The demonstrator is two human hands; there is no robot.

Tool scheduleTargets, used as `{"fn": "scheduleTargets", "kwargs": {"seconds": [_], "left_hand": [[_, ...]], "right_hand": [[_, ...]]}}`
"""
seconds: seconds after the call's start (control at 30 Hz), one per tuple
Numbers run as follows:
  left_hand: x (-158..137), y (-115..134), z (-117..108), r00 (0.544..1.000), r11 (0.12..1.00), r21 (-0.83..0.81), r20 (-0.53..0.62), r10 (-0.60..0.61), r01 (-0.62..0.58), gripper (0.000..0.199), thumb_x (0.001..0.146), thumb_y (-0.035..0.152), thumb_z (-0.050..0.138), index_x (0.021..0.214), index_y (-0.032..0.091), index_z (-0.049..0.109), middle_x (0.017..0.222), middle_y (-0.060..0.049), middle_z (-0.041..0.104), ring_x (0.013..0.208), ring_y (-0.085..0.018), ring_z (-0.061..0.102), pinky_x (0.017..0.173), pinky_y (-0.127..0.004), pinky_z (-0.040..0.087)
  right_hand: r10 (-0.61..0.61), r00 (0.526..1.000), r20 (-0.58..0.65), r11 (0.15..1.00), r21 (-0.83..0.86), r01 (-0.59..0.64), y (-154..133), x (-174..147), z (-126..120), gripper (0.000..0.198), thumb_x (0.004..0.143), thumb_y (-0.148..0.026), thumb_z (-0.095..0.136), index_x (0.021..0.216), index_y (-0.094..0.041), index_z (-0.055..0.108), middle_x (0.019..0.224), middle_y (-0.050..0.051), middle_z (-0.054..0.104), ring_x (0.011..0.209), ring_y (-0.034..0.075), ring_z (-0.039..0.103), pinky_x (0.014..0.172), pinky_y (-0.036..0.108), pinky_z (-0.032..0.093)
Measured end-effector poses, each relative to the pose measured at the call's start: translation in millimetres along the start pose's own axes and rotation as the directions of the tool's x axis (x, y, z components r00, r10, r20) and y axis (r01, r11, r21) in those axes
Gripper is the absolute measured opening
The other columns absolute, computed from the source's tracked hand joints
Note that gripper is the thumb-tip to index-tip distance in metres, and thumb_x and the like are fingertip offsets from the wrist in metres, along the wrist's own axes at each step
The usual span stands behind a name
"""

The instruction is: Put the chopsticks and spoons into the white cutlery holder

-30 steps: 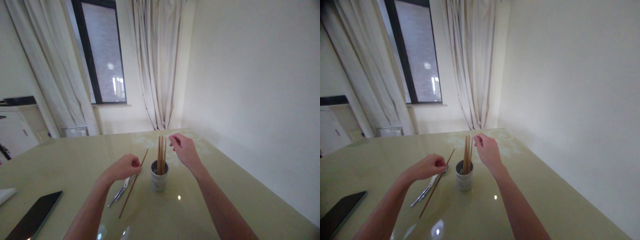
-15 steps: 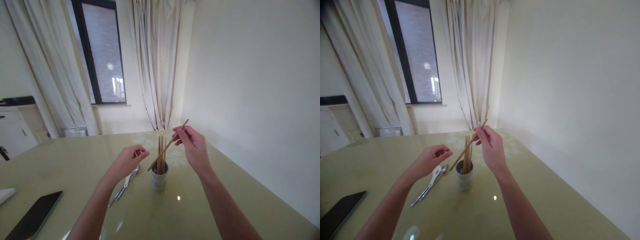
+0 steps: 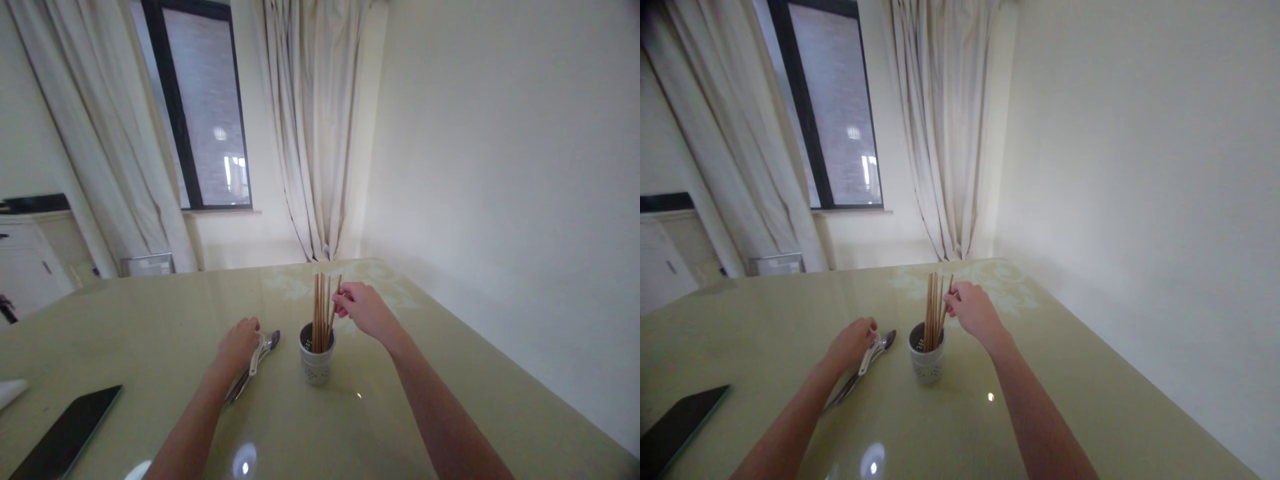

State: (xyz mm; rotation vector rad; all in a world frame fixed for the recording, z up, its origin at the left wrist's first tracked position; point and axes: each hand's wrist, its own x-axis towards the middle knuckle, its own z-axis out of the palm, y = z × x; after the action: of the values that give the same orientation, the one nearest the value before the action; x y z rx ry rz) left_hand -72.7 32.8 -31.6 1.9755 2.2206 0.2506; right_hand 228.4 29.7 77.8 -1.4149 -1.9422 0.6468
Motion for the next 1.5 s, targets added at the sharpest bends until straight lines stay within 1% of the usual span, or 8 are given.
{"fn": "scheduleTargets", "kwargs": {"seconds": [0.33, 0.63, 0.77, 1.03, 1.17, 1.27, 1.37, 1.5], "left_hand": [[17.6, -9.8, -7.1, 0.992, 0.91, -0.396, -0.084, 0.099, -0.125, 0.013, 0.086, 0.022, 0.06, 0.086, 0.02, 0.074, 0.089, -0.006, 0.08, 0.087, -0.02, 0.074, 0.079, -0.027, 0.051], [-7.3, 24.0, -65.2, 0.927, 0.666, -0.651, -0.321, 0.193, -0.364, 0.029, 0.084, 0.046, 0.064, 0.09, 0.02, 0.074, 0.084, -0.005, 0.079, 0.075, -0.02, 0.071, 0.07, -0.03, 0.055], [-31.6, 49.8, -91.0, 0.872, 0.586, -0.659, -0.448, 0.197, -0.471, 0.03, 0.088, 0.048, 0.066, 0.094, 0.02, 0.075, 0.089, -0.003, 0.079, 0.077, -0.018, 0.07, 0.074, -0.03, 0.057], [-74.7, 101.2, -107.3, 0.745, 0.512, -0.565, -0.61, 0.27, -0.648, 0.019, 0.095, 0.038, 0.066, 0.099, 0.022, 0.076, 0.098, -0.004, 0.078, 0.086, -0.017, 0.072, 0.08, -0.028, 0.058], [-62.6, 95.3, -98.4, 0.81, 0.493, -0.655, -0.545, 0.215, -0.572, 0.033, 0.098, 0.045, 0.061, 0.121, 0.023, 0.068, 0.1, -0.004, 0.075, 0.081, -0.017, 0.073, 0.074, -0.029, 0.06], [-39.0, 73.8, -76.1, 0.894, 0.706, -0.57, -0.393, 0.214, -0.42, 0.033, 0.101, 0.043, 0.051, 0.122, 0.021, 0.066, 0.103, -0.007, 0.075, 0.085, -0.019, 0.073, 0.077, -0.031, 0.058], [-20.4, 50.9, -43.0, 0.969, 0.946, -0.207, -0.054, 0.242, -0.248, 0.031, 0.097, 0.032, 0.056, 0.124, 0.019, 0.067, 0.117, -0.011, 0.076, 0.105, -0.022, 0.072, 0.094, -0.033, 0.054], [-11.7, 35.0, -5.3, 0.975, 0.979, -0.068, 0.094, 0.2, -0.194, 0.028, 0.087, 0.024, 0.067, 0.114, 0.018, 0.072, 0.12, -0.015, 0.076, 0.108, -0.026, 0.073, 0.09, -0.032, 0.051]], "right_hand": [[-0.069, 0.992, -0.104, 0.998, 0.003, 0.069, -10.1, -7.0, -15.5, 0.024, 0.106, -0.024, 0.048, 0.083, -0.023, 0.055, 0.076, 0.0, 0.076, 0.067, 0.016, 0.077, 0.061, 0.023, 0.049], [0.064, 0.998, 0.029, 0.985, -0.165, -0.058, -0.4, -2.6, 1.8, 0.033, 0.1, -0.026, 0.064, 0.068, -0.02, 0.07, 0.069, 0.004, 0.078, 0.065, 0.018, 0.075, 0.061, 0.026, 0.049], [0.043, 0.995, -0.094, 0.964, -0.257, -0.066, -9.2, -8.5, -11.2, 0.046, 0.1, -0.045, 0.068, 0.061, -0.02, 0.069, 0.062, 0.005, 0.074, 0.057, 0.018, 0.069, 0.056, 0.028, 0.044], [-0.349, 0.936, -0.046, 0.91, 0.222, 0.35, -51.3, -33.3, -0.8, 0.017, 0.098, -0.038, 0.07, 0.101, -0.022, 0.074, 0.081, 0.0, 0.076, 0.07, 0.015, 0.071, 0.066, 0.024, 0.052], [-0.322, 0.928, -0.189, 0.931, 0.116, 0.347, -48.3, -29.1, 5.4, 0.01, 0.099, -0.027, 0.065, 0.093, -0.022, 0.072, 0.077, -0.001, 0.075, 0.068, 0.015, 0.069, 0.066, 0.025, 0.049], [-0.271, 0.925, -0.266, 0.957, 0.031, 0.289, -38.3, -20.9, 5.0, 0.009, 0.099, -0.026, 0.065, 0.096, -0.022, 0.072, 0.081, 0.001, 0.077, 0.07, 0.017, 0.07, 0.068, 0.026, 0.048], [-0.238, 0.954, -0.183, 0.97, -0.099, 0.223, -29.4, -14.5, 11.4, 0.012, 0.1, -0.026, 0.064, 0.093, -0.022, 0.073, 0.082, 0.003, 0.078, 0.073, 0.018, 0.071, 0.07, 0.027, 0.046], [-0.193, 0.977, -0.089, 0.956, -0.243, 0.166, -22.6, -11.6, 30.0, 0.012, 0.099, -0.022, 0.064, 0.092, -0.022, 0.073, 0.084, 0.004, 0.079, 0.078, 0.02, 0.071, 0.07, 0.028, 0.042]]}}
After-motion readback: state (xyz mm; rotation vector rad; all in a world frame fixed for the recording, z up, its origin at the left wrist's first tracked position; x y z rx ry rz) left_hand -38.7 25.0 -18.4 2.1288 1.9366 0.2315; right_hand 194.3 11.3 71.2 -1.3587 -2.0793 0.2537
